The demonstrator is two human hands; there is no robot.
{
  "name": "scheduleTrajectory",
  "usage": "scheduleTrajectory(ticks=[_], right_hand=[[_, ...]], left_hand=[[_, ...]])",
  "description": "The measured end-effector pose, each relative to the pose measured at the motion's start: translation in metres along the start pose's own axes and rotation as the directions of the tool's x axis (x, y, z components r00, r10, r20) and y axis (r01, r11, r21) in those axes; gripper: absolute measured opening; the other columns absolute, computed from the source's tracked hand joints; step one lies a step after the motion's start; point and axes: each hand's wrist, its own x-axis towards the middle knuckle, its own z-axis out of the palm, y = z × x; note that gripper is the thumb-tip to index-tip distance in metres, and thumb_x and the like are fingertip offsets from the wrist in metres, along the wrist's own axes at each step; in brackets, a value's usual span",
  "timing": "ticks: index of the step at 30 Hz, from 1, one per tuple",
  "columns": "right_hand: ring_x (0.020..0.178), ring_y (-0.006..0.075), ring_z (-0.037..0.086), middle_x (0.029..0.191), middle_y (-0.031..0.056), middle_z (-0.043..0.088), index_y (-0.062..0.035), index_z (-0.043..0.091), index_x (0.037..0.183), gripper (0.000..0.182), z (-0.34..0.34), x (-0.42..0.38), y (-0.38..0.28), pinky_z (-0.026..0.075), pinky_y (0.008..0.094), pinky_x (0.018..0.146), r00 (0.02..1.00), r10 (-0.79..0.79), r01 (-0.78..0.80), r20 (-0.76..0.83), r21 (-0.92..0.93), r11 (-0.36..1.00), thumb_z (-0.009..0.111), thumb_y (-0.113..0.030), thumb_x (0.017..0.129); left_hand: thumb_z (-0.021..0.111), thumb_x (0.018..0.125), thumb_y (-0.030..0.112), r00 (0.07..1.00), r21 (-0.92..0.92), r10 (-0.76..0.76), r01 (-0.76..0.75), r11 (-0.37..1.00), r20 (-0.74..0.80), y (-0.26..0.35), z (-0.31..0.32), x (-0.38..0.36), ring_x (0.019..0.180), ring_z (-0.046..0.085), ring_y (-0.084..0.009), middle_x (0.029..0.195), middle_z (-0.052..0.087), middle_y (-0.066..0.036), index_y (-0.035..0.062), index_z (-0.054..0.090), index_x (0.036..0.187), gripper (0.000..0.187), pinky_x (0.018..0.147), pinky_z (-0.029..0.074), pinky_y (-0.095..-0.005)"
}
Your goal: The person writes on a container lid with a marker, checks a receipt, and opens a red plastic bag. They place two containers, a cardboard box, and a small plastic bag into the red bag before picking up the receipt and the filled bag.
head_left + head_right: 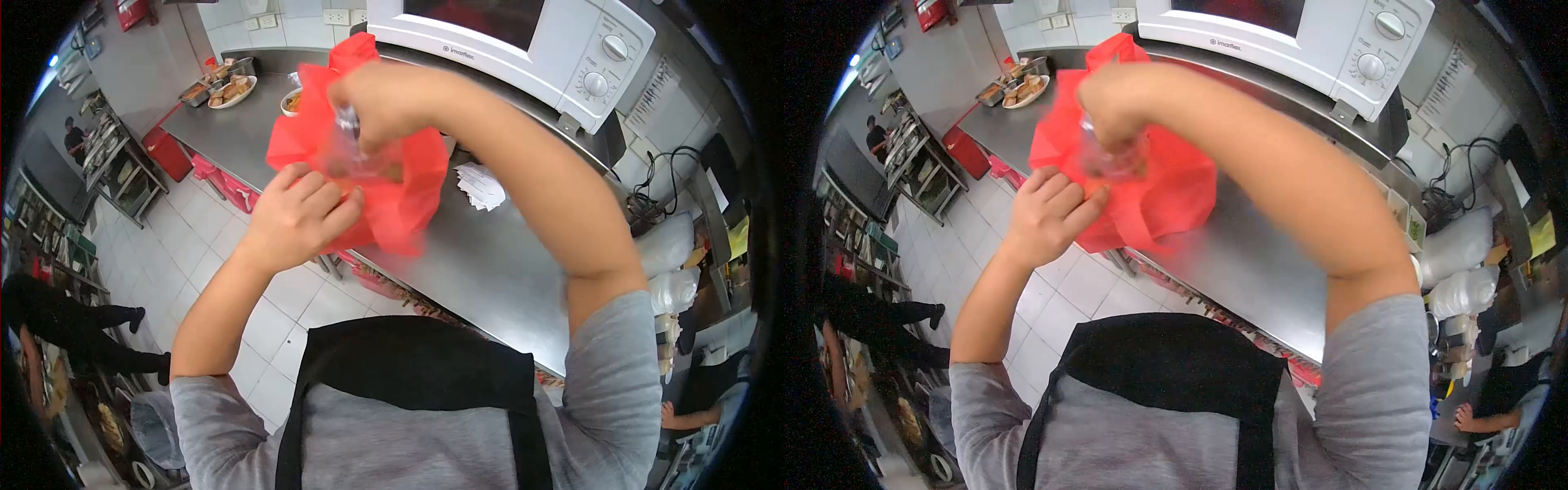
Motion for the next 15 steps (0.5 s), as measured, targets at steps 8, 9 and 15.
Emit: scheduleTrajectory(ticks=[8, 9, 15], right_hand=[[0.095, 0.0346, 0.059, 0.103, 0.0219, 0.061, -0.0027, 0.055, 0.114, 0.049, 0.097, 0.103, 0.062, 0.048, 0.0415, 0.081, 0.965, 0.139, -0.083, -0.221, 0.245, 0.966, 0.064, -0.028, 0.073], [0.097, 0.0348, 0.058, 0.104, 0.0222, 0.06, -0.0027, 0.053, 0.118, 0.051, 0.104, 0.108, 0.068, 0.047, 0.0415, 0.083, 0.963, 0.141, -0.067, -0.229, 0.306, 0.95, 0.062, -0.028, 0.075], [0.1, 0.0349, 0.057, 0.11, 0.02, 0.059, -0.0067, 0.048, 0.127, 0.056, 0.034, 0.042, 0.062, 0.046, 0.0407, 0.086, 0.873, 0.066, -0.005, -0.484, 0.128, 0.992, 0.06, -0.036, 0.081]], left_hand=[[0.058, 0.064, 0.014, 0.999, 0.015, -0.004, 0.003, 1.0, 0.036, -0.001, -0.011, -0.002, 0.064, 0.048, -0.016, 0.066, 0.043, 0.0, 0.0118, 0.064, 0.092, 0.029, 0.07, 0.043, -0.0337], [0.059, 0.066, 0.016, 0.998, 0.013, -0.025, 0.025, 1.0, 0.059, -0.003, -0.01, -0.001, 0.068, 0.05, -0.0167, 0.069, 0.045, -0.001, 0.0121, 0.064, 0.093, 0.028, 0.074, 0.043, -0.0357], [0.065, 0.069, 0.043, 0.965, 0.027, -0.207, 0.205, 0.978, 0.16, -0.012, -0.016, 0.009, 0.104, 0.052, -0.0237, 0.103, 0.057, -0.006, 0.0143, 0.064, 0.102, 0.044, 0.1, 0.028, -0.0501]])
